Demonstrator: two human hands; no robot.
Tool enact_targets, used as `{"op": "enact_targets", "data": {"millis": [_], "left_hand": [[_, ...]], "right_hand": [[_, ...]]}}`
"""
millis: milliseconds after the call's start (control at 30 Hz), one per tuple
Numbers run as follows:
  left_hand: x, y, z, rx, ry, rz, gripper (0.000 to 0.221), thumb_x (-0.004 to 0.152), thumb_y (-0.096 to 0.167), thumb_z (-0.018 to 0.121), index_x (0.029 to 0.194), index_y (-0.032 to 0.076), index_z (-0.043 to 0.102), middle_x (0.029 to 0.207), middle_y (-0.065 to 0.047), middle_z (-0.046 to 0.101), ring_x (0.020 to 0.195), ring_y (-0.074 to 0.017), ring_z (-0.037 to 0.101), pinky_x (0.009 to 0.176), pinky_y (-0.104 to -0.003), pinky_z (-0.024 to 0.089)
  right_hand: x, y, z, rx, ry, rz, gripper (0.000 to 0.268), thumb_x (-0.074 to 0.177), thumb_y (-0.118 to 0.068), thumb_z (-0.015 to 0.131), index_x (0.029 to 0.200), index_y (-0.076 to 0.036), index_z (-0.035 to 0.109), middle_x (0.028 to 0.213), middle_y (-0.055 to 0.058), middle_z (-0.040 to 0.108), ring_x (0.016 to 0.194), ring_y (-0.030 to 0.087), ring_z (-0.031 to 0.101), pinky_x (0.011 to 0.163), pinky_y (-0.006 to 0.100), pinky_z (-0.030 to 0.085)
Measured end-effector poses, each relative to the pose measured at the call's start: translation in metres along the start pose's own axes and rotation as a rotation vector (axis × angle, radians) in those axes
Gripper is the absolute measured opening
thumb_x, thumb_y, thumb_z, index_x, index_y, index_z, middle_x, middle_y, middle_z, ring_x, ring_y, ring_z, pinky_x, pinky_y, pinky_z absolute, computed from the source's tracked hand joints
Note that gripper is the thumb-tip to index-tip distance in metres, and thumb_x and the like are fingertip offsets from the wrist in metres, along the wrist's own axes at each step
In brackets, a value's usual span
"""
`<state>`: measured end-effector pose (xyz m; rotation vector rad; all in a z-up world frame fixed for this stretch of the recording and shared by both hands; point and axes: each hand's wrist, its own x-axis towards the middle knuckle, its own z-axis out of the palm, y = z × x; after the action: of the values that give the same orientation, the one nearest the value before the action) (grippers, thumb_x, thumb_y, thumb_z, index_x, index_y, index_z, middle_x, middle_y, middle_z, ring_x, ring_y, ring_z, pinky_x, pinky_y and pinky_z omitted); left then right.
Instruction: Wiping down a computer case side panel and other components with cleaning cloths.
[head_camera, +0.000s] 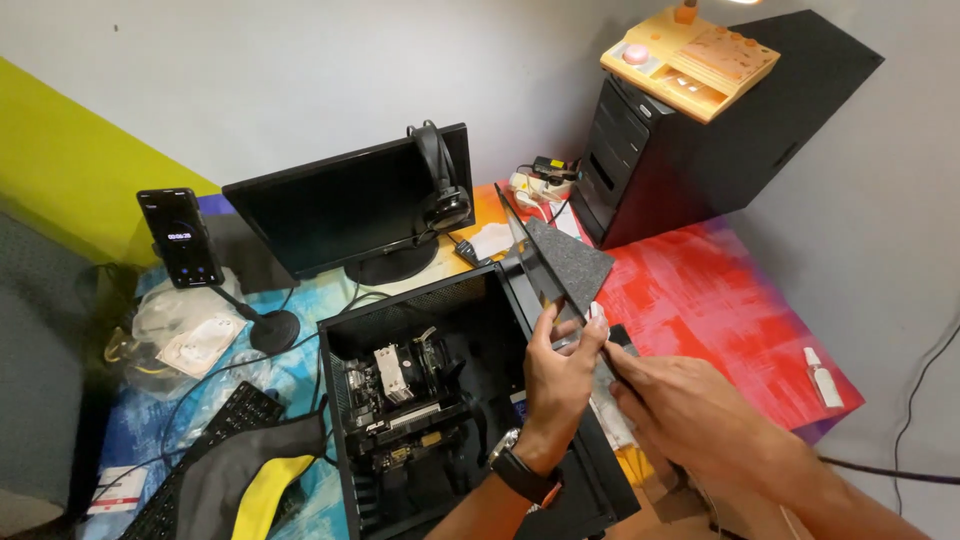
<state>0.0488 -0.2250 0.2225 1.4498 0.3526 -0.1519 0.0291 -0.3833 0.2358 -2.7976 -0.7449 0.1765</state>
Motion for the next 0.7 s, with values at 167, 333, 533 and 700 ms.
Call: {"op": "enact_targets", "data": {"millis": [167, 333, 533, 700], "left_hand": [[0.020, -0.021, 0.028, -0.142, -0.062, -0.014, 0.076, 0.084, 0.048, 0.064, 0.149, 0.011, 0.050, 0.138, -0.009, 0.065, 0.122, -0.0212, 0.069, 0.095, -0.034, 0.060], [0.049, -0.070, 0.037, -0.199, -0.054, -0.071, 0.049, 0.093, 0.039, 0.057, 0.134, 0.012, 0.062, 0.132, -0.005, 0.067, 0.122, -0.0171, 0.065, 0.096, -0.036, 0.059], [0.087, -0.160, 0.035, 0.014, 0.051, -0.193, 0.052, 0.098, 0.045, 0.052, 0.141, 0.016, 0.056, 0.141, -0.005, 0.065, 0.132, -0.0187, 0.061, 0.110, -0.031, 0.045], [0.075, -0.140, 0.042, 0.059, 0.016, -0.324, 0.064, 0.098, 0.055, 0.034, 0.150, 0.018, 0.045, 0.154, -0.006, 0.053, 0.141, -0.0250, 0.049, 0.115, -0.037, 0.038]], "right_hand": [[0.007, 0.045, -0.039, 0.179, -0.010, 0.070, 0.046, 0.098, -0.039, 0.053, 0.137, -0.015, 0.058, 0.108, 0.010, 0.079, 0.093, 0.033, 0.074, 0.077, 0.045, 0.053], [0.009, 0.057, -0.071, 0.248, -0.123, 0.251, 0.042, 0.097, -0.038, 0.053, 0.136, -0.024, 0.064, 0.088, 0.001, 0.082, 0.073, 0.022, 0.070, 0.072, 0.036, 0.048], [-0.002, 0.071, -0.102, 0.296, -0.117, 0.274, 0.040, 0.096, -0.039, 0.057, 0.131, -0.026, 0.070, 0.080, -0.006, 0.076, 0.069, 0.013, 0.057, 0.070, 0.027, 0.050], [-0.013, 0.070, -0.159, 0.277, -0.113, 0.769, 0.055, 0.090, -0.041, 0.067, 0.145, -0.038, 0.071, 0.089, 0.000, 0.069, 0.079, 0.017, 0.048, 0.076, 0.026, 0.038]]}}
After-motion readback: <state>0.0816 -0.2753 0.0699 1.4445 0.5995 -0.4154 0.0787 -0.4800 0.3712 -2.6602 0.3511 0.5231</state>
